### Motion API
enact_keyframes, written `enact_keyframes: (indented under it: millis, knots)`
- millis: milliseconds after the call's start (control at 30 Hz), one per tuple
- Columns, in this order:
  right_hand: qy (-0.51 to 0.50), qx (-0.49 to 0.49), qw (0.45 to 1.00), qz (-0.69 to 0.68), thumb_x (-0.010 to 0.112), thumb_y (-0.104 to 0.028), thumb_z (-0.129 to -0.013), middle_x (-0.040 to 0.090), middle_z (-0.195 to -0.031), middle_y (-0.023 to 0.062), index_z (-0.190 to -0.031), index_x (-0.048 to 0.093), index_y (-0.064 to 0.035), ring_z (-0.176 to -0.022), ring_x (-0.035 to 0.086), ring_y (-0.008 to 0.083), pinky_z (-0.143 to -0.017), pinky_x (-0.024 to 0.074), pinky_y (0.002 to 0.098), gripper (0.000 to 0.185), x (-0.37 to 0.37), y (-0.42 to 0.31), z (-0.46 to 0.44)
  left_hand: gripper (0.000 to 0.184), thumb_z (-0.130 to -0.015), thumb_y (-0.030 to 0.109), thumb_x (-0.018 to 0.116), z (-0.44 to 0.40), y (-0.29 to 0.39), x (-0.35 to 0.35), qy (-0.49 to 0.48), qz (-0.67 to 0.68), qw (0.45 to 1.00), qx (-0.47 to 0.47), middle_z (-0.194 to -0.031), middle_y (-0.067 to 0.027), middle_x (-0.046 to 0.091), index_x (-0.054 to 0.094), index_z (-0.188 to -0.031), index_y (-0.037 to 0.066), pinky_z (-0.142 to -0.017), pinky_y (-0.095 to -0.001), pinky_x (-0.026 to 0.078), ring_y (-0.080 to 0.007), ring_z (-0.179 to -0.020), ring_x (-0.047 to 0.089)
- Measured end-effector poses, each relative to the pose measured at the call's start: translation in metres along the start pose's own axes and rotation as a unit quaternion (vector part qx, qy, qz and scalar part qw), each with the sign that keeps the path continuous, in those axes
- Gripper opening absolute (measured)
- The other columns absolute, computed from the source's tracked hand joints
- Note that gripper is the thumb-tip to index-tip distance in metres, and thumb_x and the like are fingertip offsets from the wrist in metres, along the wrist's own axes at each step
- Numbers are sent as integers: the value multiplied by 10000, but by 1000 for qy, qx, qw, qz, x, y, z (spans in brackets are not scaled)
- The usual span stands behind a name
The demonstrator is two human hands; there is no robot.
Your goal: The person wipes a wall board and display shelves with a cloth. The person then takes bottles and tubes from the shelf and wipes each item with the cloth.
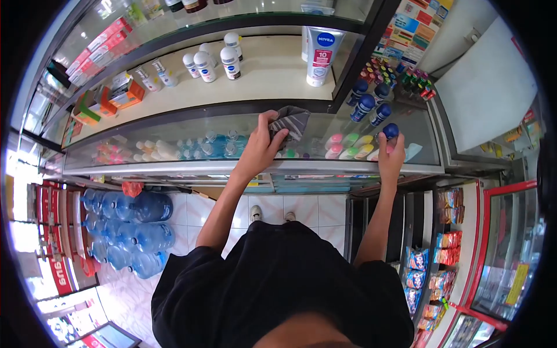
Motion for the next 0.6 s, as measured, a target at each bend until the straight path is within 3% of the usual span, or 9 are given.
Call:
enact_keyframes:
  millis: [133,167,267,300,367,467,500,567,600]
  knots:
    - [93,-99,989,62,724,-107,-906,624,-1119,153,-1190,617,-5,-1020,578,292,-873,464,410,320,-21,-43,24,459,-990,171,649,0,10,-2,-21,87,993,-73,-1103,-277,657,393,-1329,-2,-844,-453,518,-462,-975,667]
    - [59,-97,993,36,702,-71,-896,618,-1198,132,-1254,613,-20,-1086,577,278,-932,462,395,373,-13,-49,37,459,-989,166,649,1,15,1,-20,93,993,-71,-1095,-275,659,393,-1331,-1,-840,-450,519,-451,-969,673]
    - [-132,82,950,-272,676,-113,-939,577,-1310,87,-1399,529,-56,-1161,572,244,-985,465,378,487,50,-87,67,447,-997,142,620,4,37,19,-63,107,991,-52,-1149,-282,620,403,-1355,-14,-906,-433,500,-410,-1045,651]
    - [-197,144,889,-388,669,-133,-958,566,-1329,74,-1440,498,-76,-1176,569,222,-987,471,368,515,74,-96,81,448,-999,138,614,6,46,27,-78,102,991,-37,-1172,-283,603,404,-1362,-17,-934,-431,489,-403,-1087,632]
    - [-183,367,726,-552,659,-160,-987,557,-1359,76,-1474,455,-107,-1199,573,209,-993,489,377,530,118,-81,117,443,-1003,172,622,4,62,41,-103,117,987,42,-1196,-262,543,447,-1355,-34,-1029,-435,436,-383,-1238,533]
    - [-148,386,646,-642,662,-171,-994,601,-1319,96,-1394,528,-74,-1161,611,206,-965,518,397,433,124,-88,112,442,-992,231,655,-20,63,35,-221,80,966,111,-1161,-228,530,498,-1310,-34,-1016,-430,444,-371,-1208,530]
    - [-130,411,638,-638,636,-131,-992,666,-1233,119,-1293,585,-18,-1102,653,231,-944,540,417,325,118,-93,107,439,-991,278,659,-44,59,23,-236,85,966,62,-1183,-192,549,542,-1292,-20,-1028,-373,435,-317,-1187,551]
    - [-130,392,664,-624,633,-111,-980,692,-1187,128,-1260,603,2,-1089,666,241,-953,542,414,304,110,-96,98,535,-947,316,723,-88,50,2,-110,75,988,-82,-1189,-190,556,511,-1315,-11,-961,-382,475,-313,-1105,577]
    - [-130,382,677,-616,632,-102,-973,705,-1164,133,-1244,612,12,-1083,673,246,-957,543,413,294,105,-98,95,579,-924,306,754,-111,41,2,-54,67,996,-36,-1186,-192,560,486,-1327,-12,-917,-376,492,-309,-1056,593]
Point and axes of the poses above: each hand's wrist, its own z-axis away from the middle knuckle, its own x-axis out of the palm, y = z × x, the point moved 7 cm from there along -z, towards the middle knuckle
